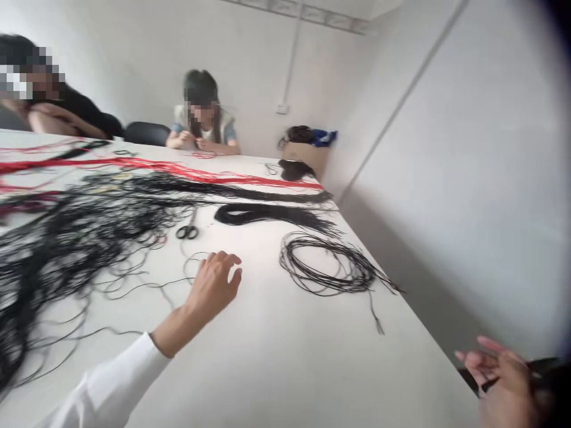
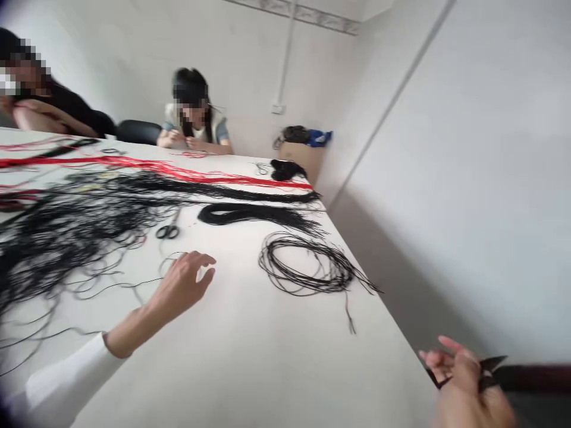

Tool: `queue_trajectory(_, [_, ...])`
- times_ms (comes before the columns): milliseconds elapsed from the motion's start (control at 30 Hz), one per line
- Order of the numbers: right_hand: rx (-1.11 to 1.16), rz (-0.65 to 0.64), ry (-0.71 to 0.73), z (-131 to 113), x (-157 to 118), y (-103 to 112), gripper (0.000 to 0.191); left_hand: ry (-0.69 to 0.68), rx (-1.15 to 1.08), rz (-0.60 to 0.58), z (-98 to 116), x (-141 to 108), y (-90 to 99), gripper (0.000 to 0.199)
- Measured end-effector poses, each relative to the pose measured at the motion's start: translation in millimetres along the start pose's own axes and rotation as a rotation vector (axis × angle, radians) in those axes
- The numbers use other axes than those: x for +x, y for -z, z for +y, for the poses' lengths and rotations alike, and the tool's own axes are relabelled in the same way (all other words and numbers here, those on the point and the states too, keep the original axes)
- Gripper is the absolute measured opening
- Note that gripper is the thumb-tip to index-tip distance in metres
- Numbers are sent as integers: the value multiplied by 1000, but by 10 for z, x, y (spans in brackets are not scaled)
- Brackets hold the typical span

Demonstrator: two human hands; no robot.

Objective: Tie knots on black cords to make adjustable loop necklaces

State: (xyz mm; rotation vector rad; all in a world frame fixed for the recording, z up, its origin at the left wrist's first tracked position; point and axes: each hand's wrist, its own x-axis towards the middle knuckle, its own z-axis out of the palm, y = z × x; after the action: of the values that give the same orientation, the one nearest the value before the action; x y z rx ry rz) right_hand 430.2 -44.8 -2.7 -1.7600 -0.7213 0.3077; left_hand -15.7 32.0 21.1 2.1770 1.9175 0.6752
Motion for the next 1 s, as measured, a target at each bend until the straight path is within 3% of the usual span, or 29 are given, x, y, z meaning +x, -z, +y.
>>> queue_trajectory(33, [46,-60,-13,-96,-68,-138,29,30,26,43,-43,-131,34,28])
queue_trajectory(167, [-68,-552,35,-589,-712,-784,46,151,79,205,-239,-631,178,28])
queue_trajectory(333, [-181,-1181,362,-1065,-1544,-1626,42,335,50,259,-511,-1255,373,30])
queue_trajectory(367, [-228,-1208,440,-1129,-1656,-1789,42,363,47,273,-570,-1372,412,30])
queue_trajectory(467, [-479,-1142,591,-1271,-1854,-2258,32,410,67,320,-750,-1662,518,30])
queue_trajectory(633, [-686,-977,611,-1350,-1769,-2838,32,388,120,365,-928,-1861,566,29])
queue_trajectory(800, [-811,-856,662,-1322,-1533,-3035,37,441,82,381,-983,-1833,548,28])
queue_trajectory(1000, [-834,-789,713,-1345,-1444,-3146,40,486,104,418,-1206,-1849,672,31])
